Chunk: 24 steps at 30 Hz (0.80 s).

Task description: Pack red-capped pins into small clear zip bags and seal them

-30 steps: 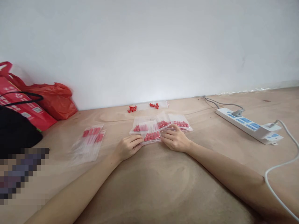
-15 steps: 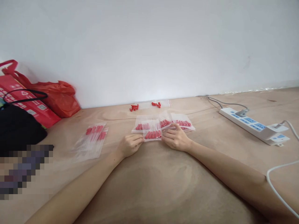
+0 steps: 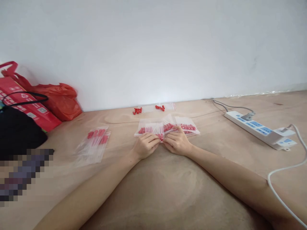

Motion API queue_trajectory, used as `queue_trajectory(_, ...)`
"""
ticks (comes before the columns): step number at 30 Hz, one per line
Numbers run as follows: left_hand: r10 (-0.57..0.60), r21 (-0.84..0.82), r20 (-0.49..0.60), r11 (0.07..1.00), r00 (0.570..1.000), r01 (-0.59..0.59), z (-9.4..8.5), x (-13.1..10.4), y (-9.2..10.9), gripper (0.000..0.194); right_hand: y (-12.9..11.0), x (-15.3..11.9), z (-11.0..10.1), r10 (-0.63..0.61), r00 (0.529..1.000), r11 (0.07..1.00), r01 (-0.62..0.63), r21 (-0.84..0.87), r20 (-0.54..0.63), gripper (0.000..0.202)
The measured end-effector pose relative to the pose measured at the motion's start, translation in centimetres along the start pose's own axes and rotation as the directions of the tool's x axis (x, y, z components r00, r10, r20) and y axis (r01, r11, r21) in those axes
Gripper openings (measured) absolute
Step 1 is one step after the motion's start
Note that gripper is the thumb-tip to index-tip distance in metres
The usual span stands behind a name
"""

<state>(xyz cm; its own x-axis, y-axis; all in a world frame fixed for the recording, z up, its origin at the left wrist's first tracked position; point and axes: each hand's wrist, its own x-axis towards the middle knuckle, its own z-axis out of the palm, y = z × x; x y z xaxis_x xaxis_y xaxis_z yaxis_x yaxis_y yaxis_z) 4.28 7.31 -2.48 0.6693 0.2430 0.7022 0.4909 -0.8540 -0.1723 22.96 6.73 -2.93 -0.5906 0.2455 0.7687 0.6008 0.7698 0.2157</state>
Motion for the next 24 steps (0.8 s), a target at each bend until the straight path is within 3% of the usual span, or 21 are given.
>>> queue_trajectory(15, 0.086, 0.054, 0.009, 0.995, 0.996, -0.087, -0.5, 0.2, 0.0, 0.011, 0.1, -0.2, 0.1, -0.073, 0.996, 0.995, 0.076, -0.069, 0.058, 0.021)
queue_trajectory(24, 0.081, 0.158, 0.073, 0.983, 0.994, -0.092, -2.6, -1.9, -1.6, 0.011, 0.3, -0.5, 0.0, -0.028, 0.998, 0.998, 0.032, -0.059, 0.062, 0.019)
